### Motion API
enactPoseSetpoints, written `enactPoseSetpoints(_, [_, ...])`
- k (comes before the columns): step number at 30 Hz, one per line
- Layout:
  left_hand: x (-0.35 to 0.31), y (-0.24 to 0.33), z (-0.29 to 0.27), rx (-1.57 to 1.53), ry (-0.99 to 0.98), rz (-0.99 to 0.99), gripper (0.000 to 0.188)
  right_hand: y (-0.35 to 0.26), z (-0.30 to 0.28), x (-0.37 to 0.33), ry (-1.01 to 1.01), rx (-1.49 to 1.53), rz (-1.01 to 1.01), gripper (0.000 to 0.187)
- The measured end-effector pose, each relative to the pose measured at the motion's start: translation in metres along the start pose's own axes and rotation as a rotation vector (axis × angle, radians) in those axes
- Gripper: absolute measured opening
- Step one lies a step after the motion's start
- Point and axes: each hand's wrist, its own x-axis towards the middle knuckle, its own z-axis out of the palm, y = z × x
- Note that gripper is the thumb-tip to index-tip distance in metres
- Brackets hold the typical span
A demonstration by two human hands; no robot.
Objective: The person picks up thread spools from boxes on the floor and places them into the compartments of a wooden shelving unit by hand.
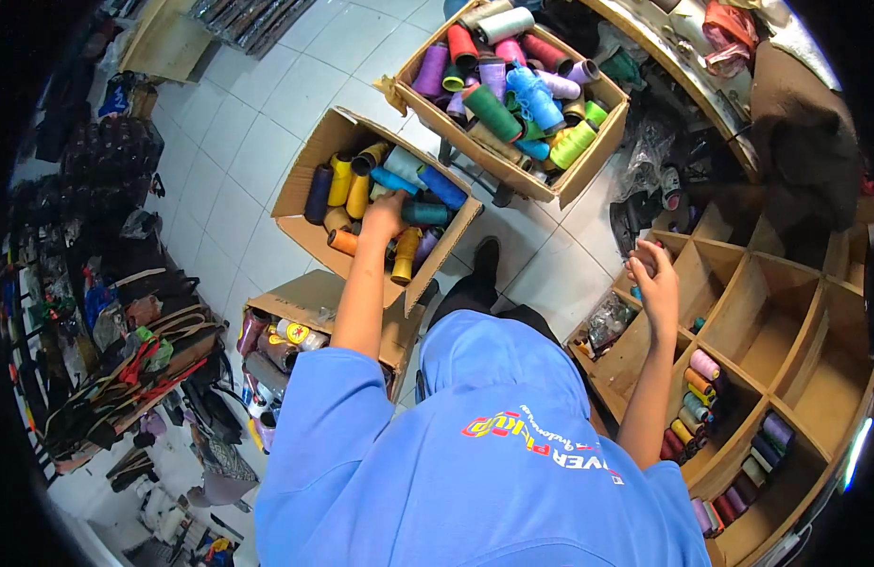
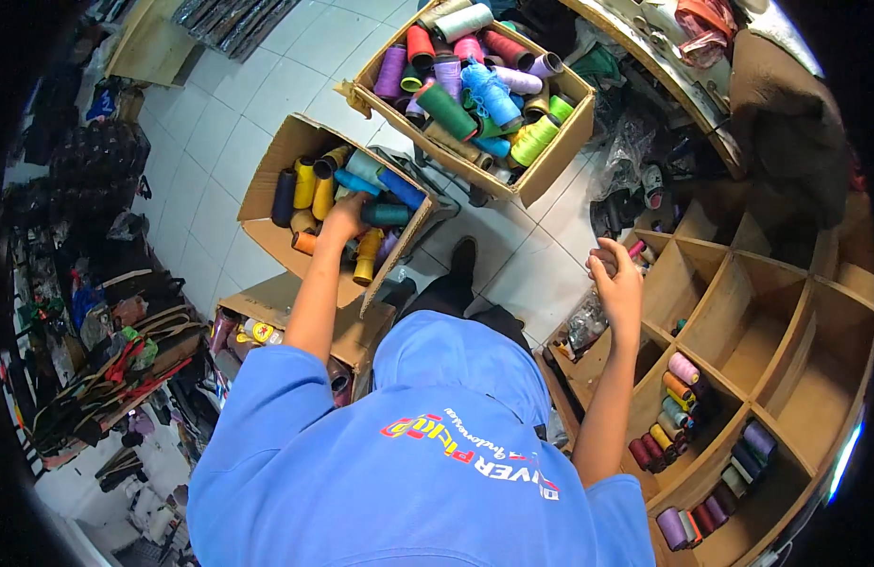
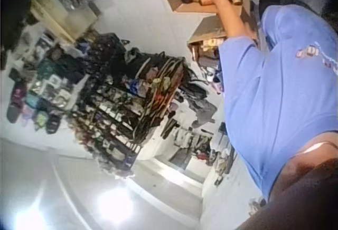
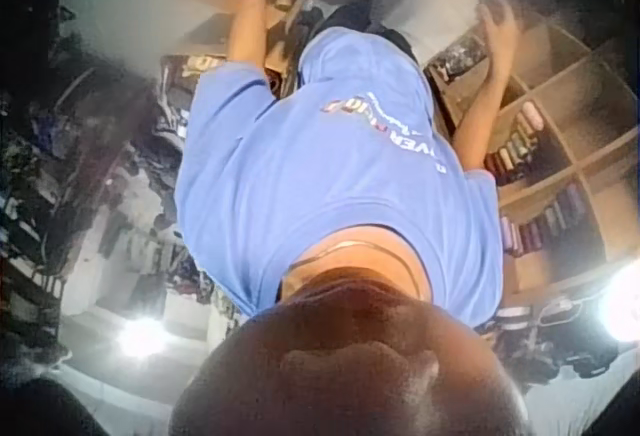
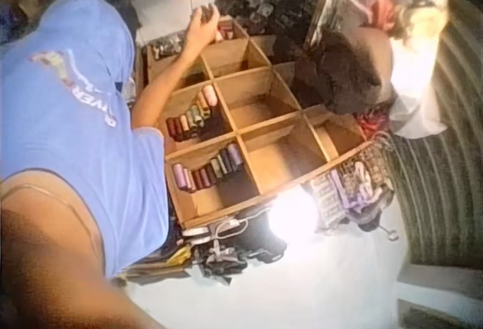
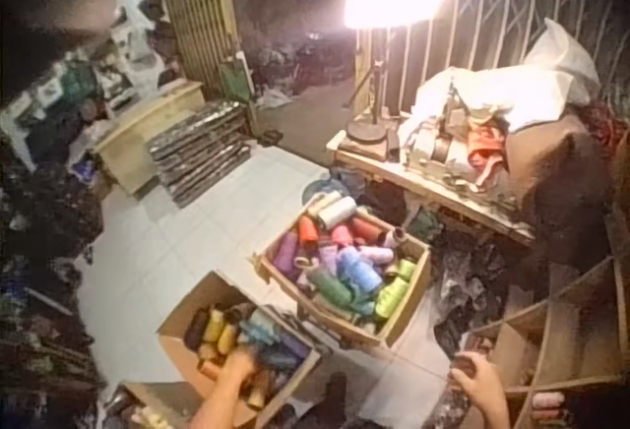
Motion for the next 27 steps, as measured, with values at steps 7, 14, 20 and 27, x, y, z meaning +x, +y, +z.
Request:
enactPoseSetpoints(7, [-0.04, 0.018, -0.095, -0.068, -0.132, -0.054, 0.044, -0.007, 0.044, 0.009, -0.199, 0.061, -0.091, 0.032])
enactPoseSetpoints(14, [-0.097, 0.08, -0.155, -1.009, -0.24, 0.016, 0.051, -0.107, 0.111, -0.009, -0.85, 0.389, -0.022, 0.054])
enactPoseSetpoints(20, [-0.073, 0.104, -0.128, -1.255, -0.304, 0.046, 0.045, -0.089, 0.095, -0.006, -0.738, 0.554, -0.021, 0.041])
enactPoseSetpoints(27, [0.025, 0.013, 0.004, -0.806, 0.389, -0.343, 0.051, -0.066, 0.044, -0.024, -0.532, 0.552, 0.013, 0.039])
